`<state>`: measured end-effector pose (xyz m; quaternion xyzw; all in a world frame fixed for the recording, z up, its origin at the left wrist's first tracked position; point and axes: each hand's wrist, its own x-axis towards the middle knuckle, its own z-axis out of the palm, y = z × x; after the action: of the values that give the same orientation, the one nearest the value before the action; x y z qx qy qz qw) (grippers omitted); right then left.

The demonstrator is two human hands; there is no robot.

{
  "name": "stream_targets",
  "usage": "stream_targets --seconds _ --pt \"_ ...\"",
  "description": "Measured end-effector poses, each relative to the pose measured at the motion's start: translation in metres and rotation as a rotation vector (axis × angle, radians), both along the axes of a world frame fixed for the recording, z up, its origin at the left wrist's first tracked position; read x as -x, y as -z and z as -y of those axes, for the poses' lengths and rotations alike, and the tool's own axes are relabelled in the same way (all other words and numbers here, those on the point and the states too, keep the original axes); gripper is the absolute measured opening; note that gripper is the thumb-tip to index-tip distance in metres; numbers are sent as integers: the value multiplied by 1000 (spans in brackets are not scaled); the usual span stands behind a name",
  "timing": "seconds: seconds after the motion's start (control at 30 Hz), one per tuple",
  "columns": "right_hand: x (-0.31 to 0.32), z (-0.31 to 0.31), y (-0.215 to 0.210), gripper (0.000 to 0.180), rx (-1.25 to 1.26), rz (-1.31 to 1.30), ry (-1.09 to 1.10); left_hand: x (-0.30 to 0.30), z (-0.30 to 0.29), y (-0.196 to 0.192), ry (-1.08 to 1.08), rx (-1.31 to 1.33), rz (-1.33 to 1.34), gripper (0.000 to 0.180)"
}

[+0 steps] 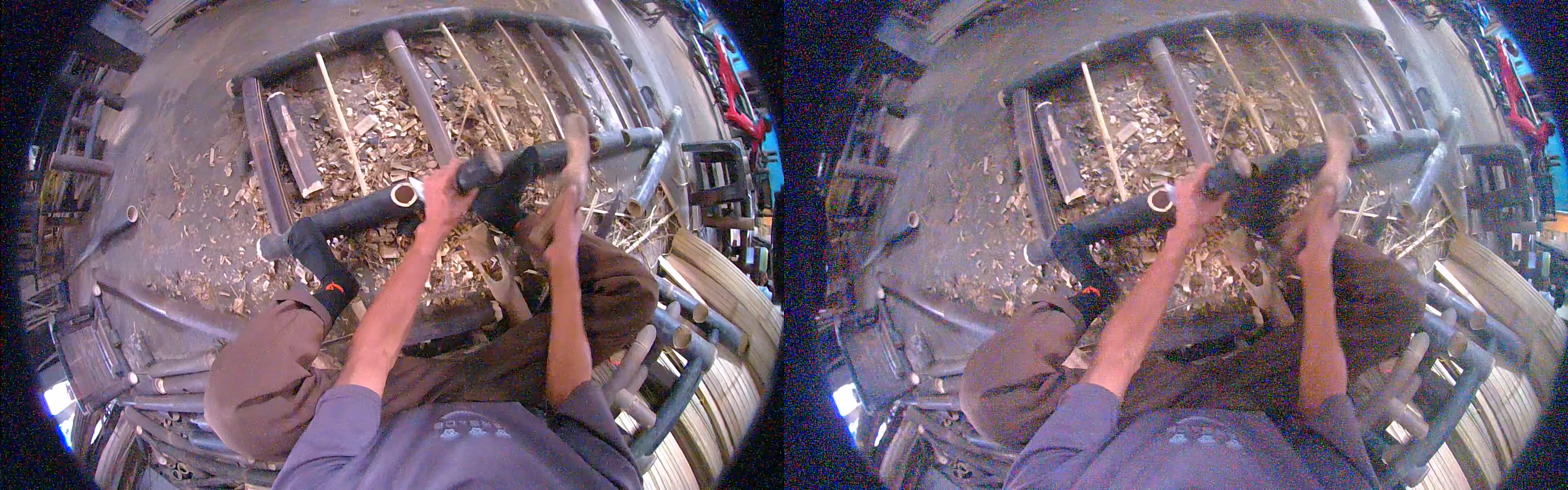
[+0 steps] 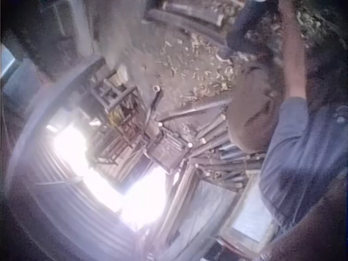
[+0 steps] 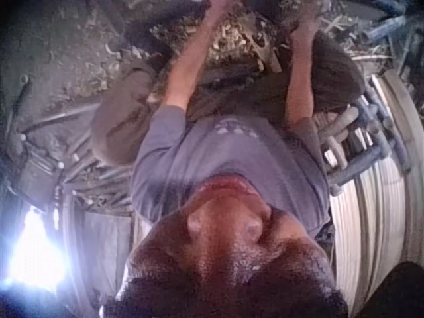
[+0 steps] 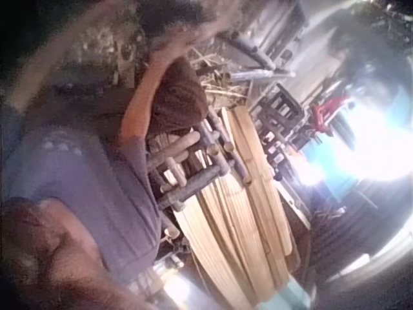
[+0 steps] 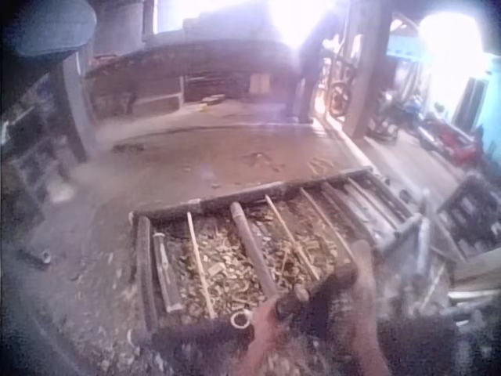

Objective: The person sits on the floor and repeatedly splits bamboo poles into smaller sections using a knife. They handle the pieces by hand, separating them and placing them aside.

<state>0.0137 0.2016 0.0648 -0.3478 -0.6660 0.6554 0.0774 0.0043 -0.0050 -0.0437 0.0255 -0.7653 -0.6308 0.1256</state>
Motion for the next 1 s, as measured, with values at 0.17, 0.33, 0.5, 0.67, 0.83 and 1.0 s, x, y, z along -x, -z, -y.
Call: stream_targets --seconds 0.17,0.33,0.5,0.67,0.83,1.0 --pt "54 -140 29 49 -257 63 -178 -6 -56 -50 359 441 -240 45" --pt "39 -137 37 34 -1337 -179 -736 -16 -56 -55 613 677 -224 37" --pt "-28 5 -60 53 -668 -117 -1112 -15 -9 -64 536 681 -459 47" --pt "-37 26 -23 59 151 -26 -637 -12 -13 -164 169 800 -322 77" --pt "-53 69 -26 46 509 -132 -671 4 64 -205 -190 576 -331 63" --pt "-46 89 22 59 45 -409 -432 -7 110 -168 -215 436 9 28"
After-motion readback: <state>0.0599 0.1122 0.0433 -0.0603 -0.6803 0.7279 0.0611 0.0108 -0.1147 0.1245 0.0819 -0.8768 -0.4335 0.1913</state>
